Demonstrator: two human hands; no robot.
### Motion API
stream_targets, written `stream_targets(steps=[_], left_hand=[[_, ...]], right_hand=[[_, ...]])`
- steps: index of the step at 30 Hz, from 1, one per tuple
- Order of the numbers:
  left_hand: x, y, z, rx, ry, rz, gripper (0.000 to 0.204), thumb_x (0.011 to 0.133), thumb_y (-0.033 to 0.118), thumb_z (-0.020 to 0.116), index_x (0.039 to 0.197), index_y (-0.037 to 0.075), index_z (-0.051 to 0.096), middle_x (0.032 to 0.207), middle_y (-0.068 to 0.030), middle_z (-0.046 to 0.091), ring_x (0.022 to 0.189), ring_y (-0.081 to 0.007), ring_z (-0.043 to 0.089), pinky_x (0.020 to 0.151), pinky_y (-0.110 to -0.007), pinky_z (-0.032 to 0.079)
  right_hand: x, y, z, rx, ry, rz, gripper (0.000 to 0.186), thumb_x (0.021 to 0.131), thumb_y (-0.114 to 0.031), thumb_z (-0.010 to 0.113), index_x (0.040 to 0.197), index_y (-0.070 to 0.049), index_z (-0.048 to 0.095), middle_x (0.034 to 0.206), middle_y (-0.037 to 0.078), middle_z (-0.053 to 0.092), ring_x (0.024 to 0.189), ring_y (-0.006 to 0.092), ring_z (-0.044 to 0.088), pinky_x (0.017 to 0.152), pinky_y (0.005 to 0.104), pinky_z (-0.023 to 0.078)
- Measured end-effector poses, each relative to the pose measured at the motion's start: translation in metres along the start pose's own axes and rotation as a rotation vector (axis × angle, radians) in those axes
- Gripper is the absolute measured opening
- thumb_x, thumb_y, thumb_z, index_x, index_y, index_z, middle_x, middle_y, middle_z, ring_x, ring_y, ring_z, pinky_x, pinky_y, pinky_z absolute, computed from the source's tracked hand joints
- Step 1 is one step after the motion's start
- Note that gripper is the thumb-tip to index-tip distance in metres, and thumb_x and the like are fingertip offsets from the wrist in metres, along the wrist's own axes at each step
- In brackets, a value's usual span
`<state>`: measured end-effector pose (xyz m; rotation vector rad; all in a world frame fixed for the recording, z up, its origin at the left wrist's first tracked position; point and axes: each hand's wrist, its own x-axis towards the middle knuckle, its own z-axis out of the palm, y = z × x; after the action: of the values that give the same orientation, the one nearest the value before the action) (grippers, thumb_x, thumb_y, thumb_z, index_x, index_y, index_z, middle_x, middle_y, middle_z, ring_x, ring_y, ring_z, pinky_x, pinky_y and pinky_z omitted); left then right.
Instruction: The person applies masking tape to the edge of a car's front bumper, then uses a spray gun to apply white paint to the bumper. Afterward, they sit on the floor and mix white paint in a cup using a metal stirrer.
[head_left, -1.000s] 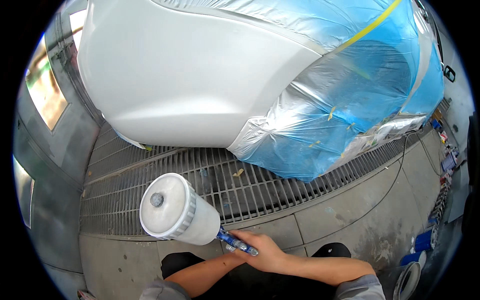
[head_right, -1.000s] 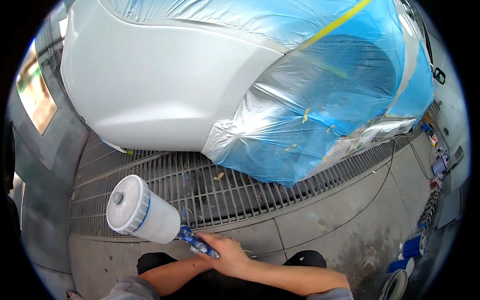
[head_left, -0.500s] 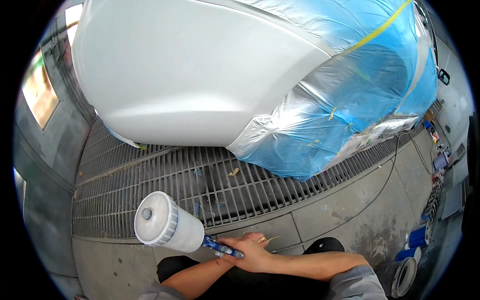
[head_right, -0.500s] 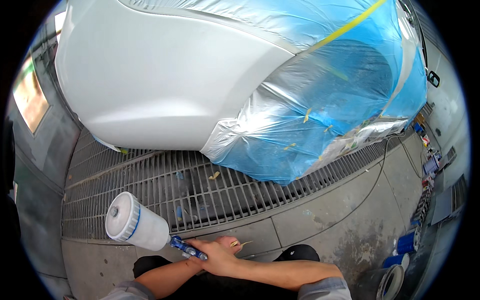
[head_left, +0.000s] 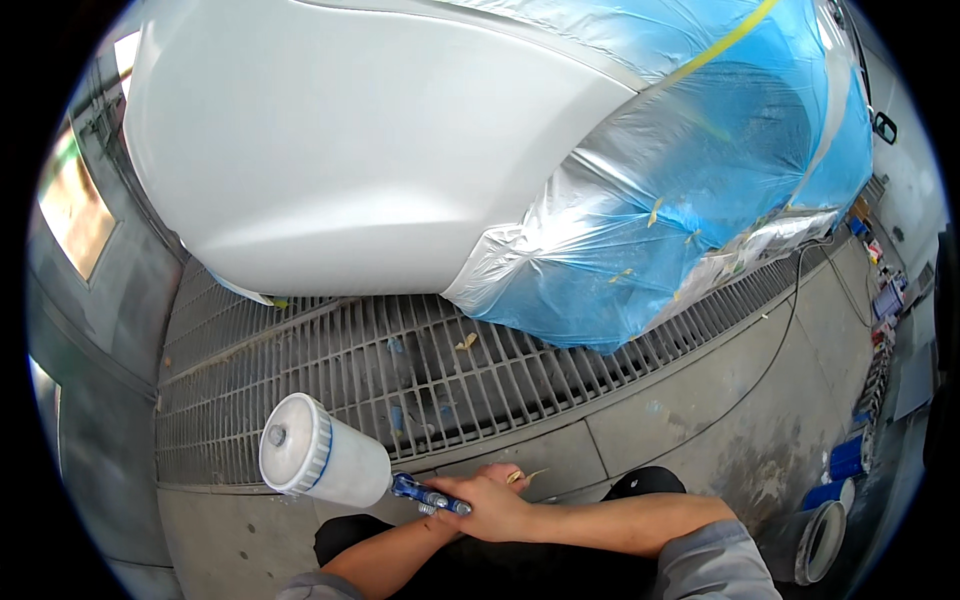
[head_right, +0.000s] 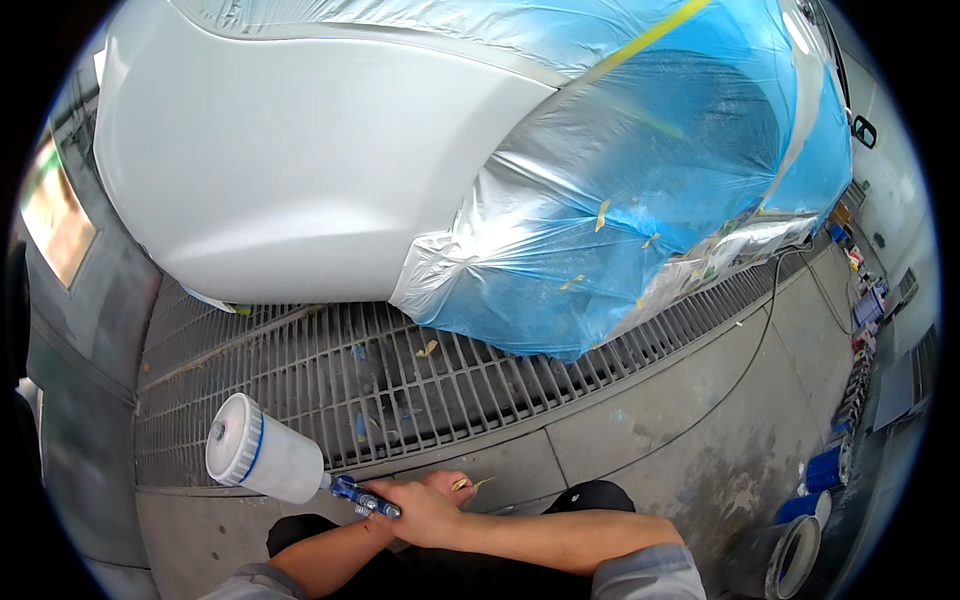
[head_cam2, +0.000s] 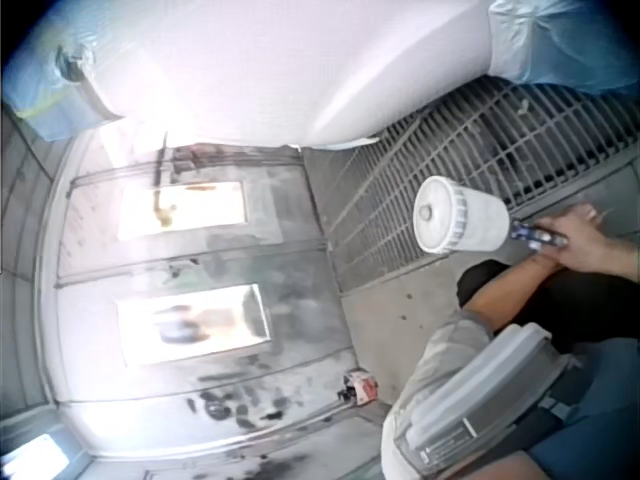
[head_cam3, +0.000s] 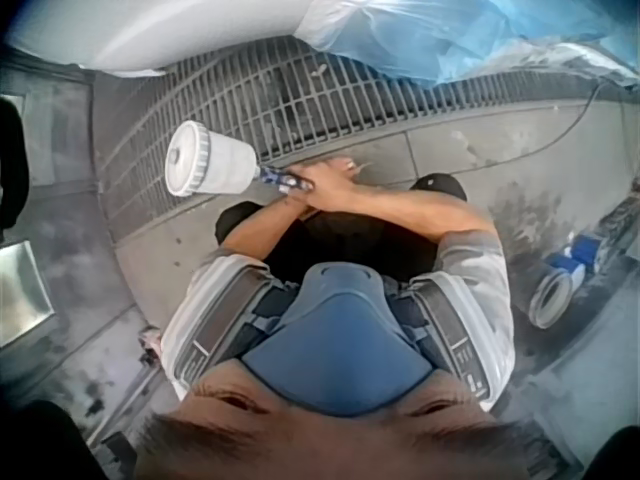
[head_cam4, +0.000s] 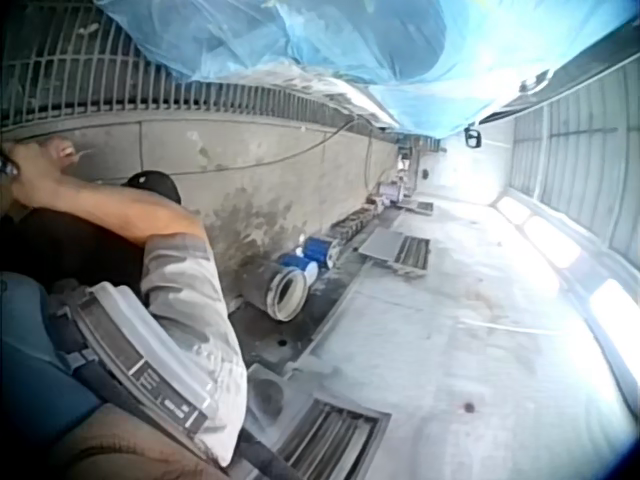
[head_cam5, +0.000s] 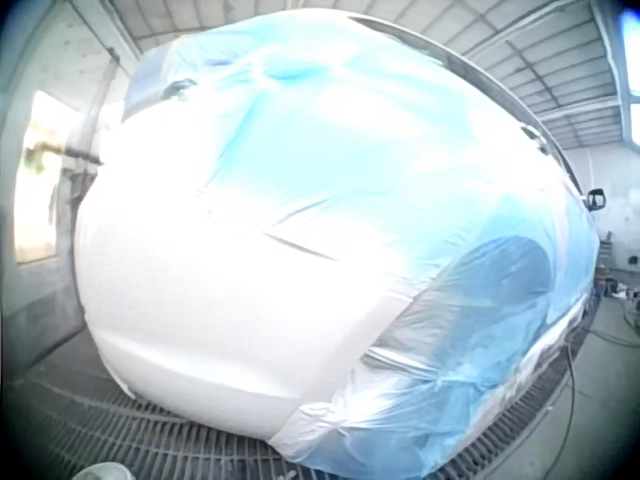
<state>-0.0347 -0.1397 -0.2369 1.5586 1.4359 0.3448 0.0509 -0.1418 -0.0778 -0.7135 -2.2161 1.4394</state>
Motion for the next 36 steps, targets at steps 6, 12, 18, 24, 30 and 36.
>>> stream_targets(steps=[6, 12, 18, 24, 30, 36], left_hand=[[0.001, -0.021, 0.011, 0.07, 0.102, 0.081, 0.026, 0.088, 0.037, 0.078, 0.103, 0.016, 0.078, 0.091, -0.0079, 0.077, 0.086, -0.027, 0.075, 0.078, -0.041, 0.057], [0.013, -0.032, 0.016, 0.114, 0.049, 0.08, 0.026, 0.087, 0.038, 0.078, 0.1, 0.016, 0.078, 0.092, -0.0078, 0.077, 0.088, -0.0293, 0.074, 0.079, -0.042, 0.057], [0.012, -0.024, 0.014, 0.127, 0.022, 0.08, 0.026, 0.086, 0.037, 0.079, 0.098, 0.015, 0.078, 0.09, -0.0089, 0.077, 0.087, -0.03, 0.074, 0.078, -0.043, 0.057], [0.012, -0.022, 0.016, 0.141, 0.037, 0.093, 0.025, 0.085, 0.036, 0.08, 0.096, 0.014, 0.077, 0.089, -0.01, 0.076, 0.086, -0.0307, 0.074, 0.076, -0.043, 0.057], [0.018, -0.027, 0.019, 0.204, 0.034, 0.112, 0.025, 0.084, 0.035, 0.08, 0.095, 0.013, 0.076, 0.089, -0.0109, 0.076, 0.085, -0.0317, 0.074, 0.076, -0.044, 0.057], [0.014, -0.02, 0.015, 0.105, 0.05, 0.127, 0.026, 0.084, 0.035, 0.08, 0.096, 0.012, 0.076, 0.089, -0.0119, 0.076, 0.087, -0.0335, 0.073, 0.077, -0.045, 0.057]], right_hand=[[0.0, 0.0, -0.002, 0.002, -0.01, 0.003, 0.048, 0.094, -0.019, 0.071, 0.137, -0.001, 0.062, 0.113, 0.023, 0.074, 0.104, 0.0404, 0.072, 0.09, 0.0447, 0.056], [-0.003, 0.001, -0.007, 0.028, -0.029, 0.013, 0.048, 0.094, -0.019, 0.067, 0.138, -0.002, 0.059, 0.115, 0.024, 0.072, 0.108, 0.0425, 0.069, 0.093, 0.0479, 0.055], [-0.006, 0.002, -0.012, 0.033, -0.04, 0.02, 0.048, 0.094, -0.016, 0.065, 0.139, -0.002, 0.058, 0.114, 0.025, 0.072, 0.107, 0.0437, 0.069, 0.092, 0.0483, 0.055], [-0.008, 0.0, -0.014, 0.017, -0.039, 0.054, 0.047, 0.095, -0.018, 0.066, 0.139, -0.004, 0.058, 0.111, 0.025, 0.073, 0.104, 0.044, 0.07, 0.088, 0.0488, 0.055], [-0.006, 0.002, -0.015, 0.001, -0.053, 0.075, 0.047, 0.095, -0.019, 0.067, 0.139, -0.004, 0.058, 0.108, 0.024, 0.074, 0.102, 0.0426, 0.071, 0.086, 0.0486, 0.056], [-0.007, 0.008, -0.011, 0.003, -0.035, 0.028, 0.048, 0.095, -0.018, 0.068, 0.139, -0.004, 0.058, 0.107, 0.023, 0.073, 0.1, 0.043, 0.07, 0.086, 0.0488, 0.056]])
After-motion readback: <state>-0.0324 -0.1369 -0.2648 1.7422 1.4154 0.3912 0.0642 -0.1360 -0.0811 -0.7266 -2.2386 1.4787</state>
